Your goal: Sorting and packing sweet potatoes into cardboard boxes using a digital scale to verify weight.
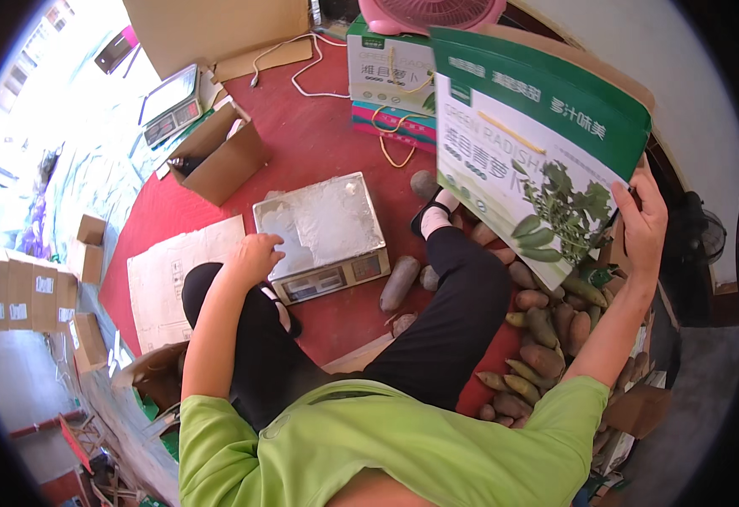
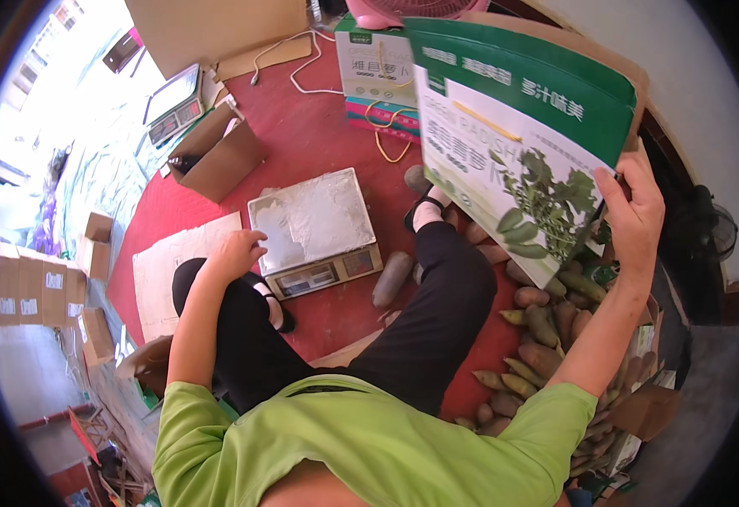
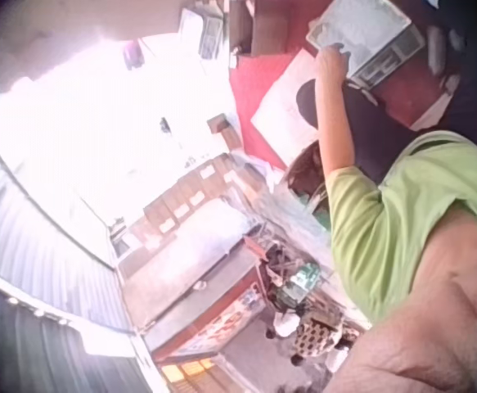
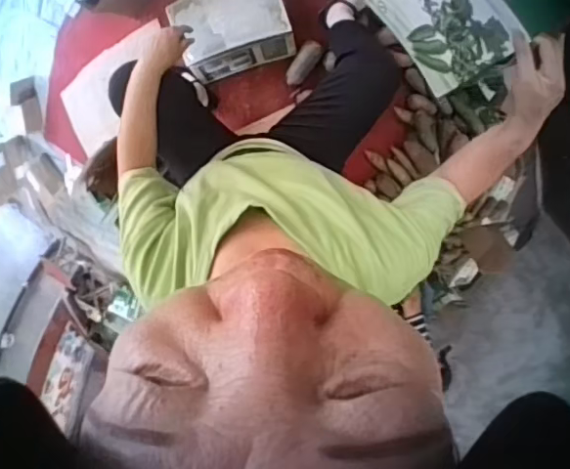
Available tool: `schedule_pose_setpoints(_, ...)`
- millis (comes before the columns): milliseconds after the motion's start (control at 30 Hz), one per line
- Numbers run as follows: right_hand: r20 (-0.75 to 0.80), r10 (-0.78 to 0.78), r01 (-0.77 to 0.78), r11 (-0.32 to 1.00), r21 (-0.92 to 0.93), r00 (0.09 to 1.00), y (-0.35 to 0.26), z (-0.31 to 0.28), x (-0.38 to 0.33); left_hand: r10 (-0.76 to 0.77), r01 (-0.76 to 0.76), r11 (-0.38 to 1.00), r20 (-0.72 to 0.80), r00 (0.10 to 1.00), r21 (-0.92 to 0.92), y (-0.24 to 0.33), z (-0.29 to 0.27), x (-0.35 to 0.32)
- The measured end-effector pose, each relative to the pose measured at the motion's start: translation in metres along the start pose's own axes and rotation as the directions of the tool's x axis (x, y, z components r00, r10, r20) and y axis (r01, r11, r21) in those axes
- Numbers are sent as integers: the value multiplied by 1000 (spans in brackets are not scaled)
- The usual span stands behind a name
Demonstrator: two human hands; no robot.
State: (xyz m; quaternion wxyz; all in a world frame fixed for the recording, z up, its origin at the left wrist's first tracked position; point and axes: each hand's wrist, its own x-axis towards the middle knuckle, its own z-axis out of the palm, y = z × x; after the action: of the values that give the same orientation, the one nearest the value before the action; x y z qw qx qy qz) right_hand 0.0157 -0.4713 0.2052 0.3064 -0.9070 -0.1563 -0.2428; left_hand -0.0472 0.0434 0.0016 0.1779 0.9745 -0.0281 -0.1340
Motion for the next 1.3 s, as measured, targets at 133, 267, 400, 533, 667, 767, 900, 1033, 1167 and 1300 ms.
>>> schedule_pose_setpoints(133,14,-129,124,973,193,991,-42,41,18,-17,17,1000,-6,1000,-15,-1,-2,-1)
schedule_pose_setpoints(267,134,-143,72,899,433,981,-66,105,27,-29,28,999,-17,999,-28,-4,-6,-6)
schedule_pose_setpoints(400,212,-247,99,839,536,945,-71,193,22,-30,29,999,-32,999,-25,-6,-5,-10)
schedule_pose_setpoints(533,360,-311,70,834,548,879,-64,264,4,-41,40,999,-27,999,-37,-4,-11,-16)
schedule_pose_setpoints(667,443,-348,176,906,385,826,-37,301,-17,-43,41,994,-22,999,-99,-3,-13,-17)
schedule_pose_setpoints(767,594,-154,-124,908,400,790,-22,304,-22,-34,27,994,-60,998,-108,-8,-11,-18)
schedule_pose_setpoints(900,614,-96,-201,896,396,784,-22,303,-27,-9,-8,988,-104,995,-156,-9,-8,-16)
schedule_pose_setpoints(1033,570,-109,-170,894,414,815,-34,300,-26,50,-83,983,-196,979,-164,-6,-10,-16)
schedule_pose_setpoints(1167,587,-102,-104,946,308,803,-23,302,-29,35,-91,975,-262,964,-202,-1,-20,-17)
schedule_pose_setpoints(1300,501,-211,69,955,287,839,-34,298,-26,38,-85,986,-302,952,-145,-1,-26,-23)
